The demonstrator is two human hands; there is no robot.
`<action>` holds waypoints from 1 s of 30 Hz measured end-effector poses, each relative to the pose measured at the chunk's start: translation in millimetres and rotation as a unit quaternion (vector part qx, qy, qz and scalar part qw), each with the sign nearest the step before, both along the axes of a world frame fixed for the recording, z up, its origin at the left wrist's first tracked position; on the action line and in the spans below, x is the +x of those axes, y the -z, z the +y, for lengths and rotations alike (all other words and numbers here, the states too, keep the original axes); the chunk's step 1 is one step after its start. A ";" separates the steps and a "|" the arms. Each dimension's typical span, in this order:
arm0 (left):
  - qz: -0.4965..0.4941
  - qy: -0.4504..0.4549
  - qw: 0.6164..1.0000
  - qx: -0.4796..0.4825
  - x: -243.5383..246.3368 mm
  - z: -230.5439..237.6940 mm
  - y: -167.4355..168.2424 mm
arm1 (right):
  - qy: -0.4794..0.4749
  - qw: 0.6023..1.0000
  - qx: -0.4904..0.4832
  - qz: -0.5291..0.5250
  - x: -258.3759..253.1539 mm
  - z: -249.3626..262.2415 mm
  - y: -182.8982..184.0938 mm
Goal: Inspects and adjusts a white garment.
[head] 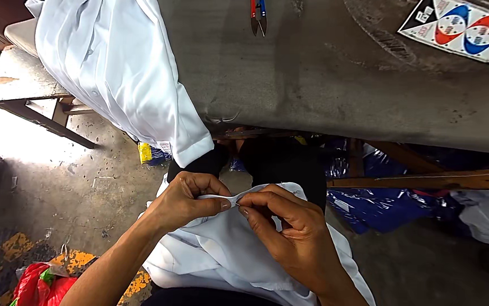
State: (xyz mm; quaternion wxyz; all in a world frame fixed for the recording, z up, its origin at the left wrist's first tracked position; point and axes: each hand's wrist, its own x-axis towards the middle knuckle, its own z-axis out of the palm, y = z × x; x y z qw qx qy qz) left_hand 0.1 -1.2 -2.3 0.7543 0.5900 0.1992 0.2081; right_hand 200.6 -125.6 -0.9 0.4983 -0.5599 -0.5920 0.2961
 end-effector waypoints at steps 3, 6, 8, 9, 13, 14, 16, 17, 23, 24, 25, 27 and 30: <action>0.000 0.001 1.000 -0.008 0.2 -0.3 -0.9 | 0.002 1.000 0.001 0.007 -1.1 1.3 0.2; -0.005 0.001 1.000 -0.015 0.1 -0.8 -1.3 | 0.004 1.000 0.005 0.013 -2.6 1.6 1.0; -0.008 0.004 1.000 -0.018 0.1 -0.5 -1.2 | 0.005 1.000 0.009 0.018 -3.3 2.1 1.7; -0.011 0.006 1.000 -0.022 -0.1 -0.4 -0.8 | 0.005 1.000 0.011 0.018 -3.4 2.3 1.9; -0.026 0.012 0.999 -0.043 -1.1 -0.2 1.6 | -0.006 1.000 0.015 0.018 -2.4 2.3 2.3; -0.028 0.012 0.998 -0.046 -1.2 -0.2 2.0 | -0.007 1.000 0.016 0.019 -2.4 2.2 2.1; -0.031 0.011 0.998 -0.048 -0.5 -0.5 2.5 | -0.006 1.000 0.016 0.021 -2.7 1.8 1.6; -0.032 0.010 0.998 -0.049 -0.4 -0.7 2.9 | -0.006 1.000 0.016 0.022 -2.8 1.7 1.4; -0.035 0.009 0.998 -0.055 -0.3 -1.0 3.6 | -0.013 1.000 0.008 0.019 -1.3 0.4 -0.7; -0.035 0.009 0.998 -0.054 -0.3 -0.9 3.1 | -0.012 1.000 0.007 0.019 -1.6 0.4 -1.1; -0.035 0.010 0.998 -0.054 -0.4 -0.8 2.8 | -0.010 1.000 0.008 0.020 -2.2 0.7 -1.2; -0.035 0.011 0.998 -0.053 -0.4 -0.4 2.5 | -0.005 1.000 0.011 0.025 -3.6 1.6 -0.7; -0.040 0.014 0.998 -0.054 0.1 -0.5 3.2 | -0.003 0.999 0.016 0.038 -5.2 2.6 0.6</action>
